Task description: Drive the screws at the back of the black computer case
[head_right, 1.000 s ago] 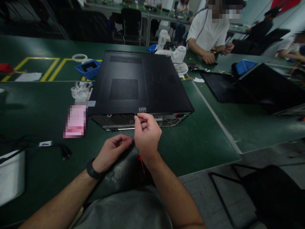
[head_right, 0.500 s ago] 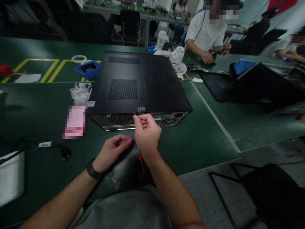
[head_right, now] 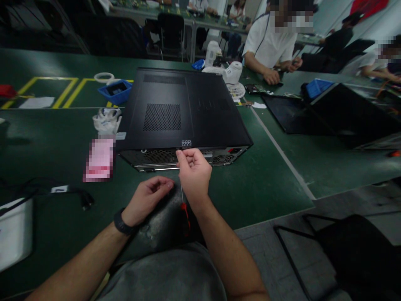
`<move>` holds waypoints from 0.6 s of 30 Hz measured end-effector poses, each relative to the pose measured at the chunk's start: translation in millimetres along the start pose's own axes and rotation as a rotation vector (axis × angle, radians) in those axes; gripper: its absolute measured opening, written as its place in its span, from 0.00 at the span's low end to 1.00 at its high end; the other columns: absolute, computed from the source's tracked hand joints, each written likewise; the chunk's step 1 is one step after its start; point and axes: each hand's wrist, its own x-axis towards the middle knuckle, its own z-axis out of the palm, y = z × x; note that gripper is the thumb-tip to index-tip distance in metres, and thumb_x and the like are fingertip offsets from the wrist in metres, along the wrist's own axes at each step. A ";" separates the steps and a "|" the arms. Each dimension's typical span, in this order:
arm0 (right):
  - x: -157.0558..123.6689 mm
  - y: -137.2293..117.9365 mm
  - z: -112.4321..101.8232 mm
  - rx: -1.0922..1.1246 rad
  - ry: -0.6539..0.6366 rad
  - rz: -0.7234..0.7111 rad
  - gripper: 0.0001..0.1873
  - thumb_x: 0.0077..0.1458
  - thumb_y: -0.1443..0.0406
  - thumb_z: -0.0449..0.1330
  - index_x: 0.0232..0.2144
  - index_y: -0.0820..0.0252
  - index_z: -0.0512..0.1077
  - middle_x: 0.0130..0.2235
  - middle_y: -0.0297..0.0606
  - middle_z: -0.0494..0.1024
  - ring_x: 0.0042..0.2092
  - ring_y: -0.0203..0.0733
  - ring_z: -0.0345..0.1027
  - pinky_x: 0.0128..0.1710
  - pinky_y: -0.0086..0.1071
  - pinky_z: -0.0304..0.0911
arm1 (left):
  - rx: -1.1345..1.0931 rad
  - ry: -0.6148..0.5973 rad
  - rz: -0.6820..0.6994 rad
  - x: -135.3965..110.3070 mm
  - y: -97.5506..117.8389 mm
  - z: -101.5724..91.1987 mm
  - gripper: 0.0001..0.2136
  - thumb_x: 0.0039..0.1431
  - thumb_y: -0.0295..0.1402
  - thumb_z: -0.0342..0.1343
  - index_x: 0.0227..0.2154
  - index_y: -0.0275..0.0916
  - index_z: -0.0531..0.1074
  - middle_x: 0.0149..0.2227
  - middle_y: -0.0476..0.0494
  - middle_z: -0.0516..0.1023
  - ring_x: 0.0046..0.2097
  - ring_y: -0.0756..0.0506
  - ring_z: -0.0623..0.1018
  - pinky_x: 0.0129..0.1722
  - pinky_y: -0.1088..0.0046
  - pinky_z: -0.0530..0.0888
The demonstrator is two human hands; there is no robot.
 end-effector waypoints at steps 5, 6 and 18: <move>-1.9 -1.5 -3.3 -0.021 0.007 -0.018 0.14 0.55 0.55 0.67 0.30 0.57 0.71 0.22 0.27 0.74 0.20 0.29 0.61 0.20 0.26 0.55 | 0.025 0.008 0.025 -0.8 -0.4 -0.4 0.22 0.52 0.53 0.68 0.35 0.36 0.81 0.28 0.47 0.80 0.28 0.52 0.72 0.28 0.78 0.70; -2.5 -1.9 -3.8 -0.028 0.009 -0.021 0.14 0.56 0.54 0.67 0.30 0.57 0.71 0.22 0.27 0.74 0.20 0.29 0.61 0.20 0.26 0.55 | 0.032 0.010 0.032 -1.0 -0.7 -0.4 0.22 0.53 0.52 0.67 0.35 0.36 0.81 0.28 0.47 0.80 0.28 0.53 0.72 0.28 0.78 0.70; -62.3 22.3 -67.6 -0.715 -0.417 0.009 0.15 0.59 0.57 0.63 0.46 0.56 0.74 0.29 0.30 0.75 0.28 0.35 0.67 0.30 0.31 0.62 | 0.240 0.161 0.300 -2.3 1.3 -2.3 0.12 0.61 0.43 0.63 0.36 0.38 0.81 0.29 0.46 0.82 0.27 0.51 0.76 0.28 0.75 0.72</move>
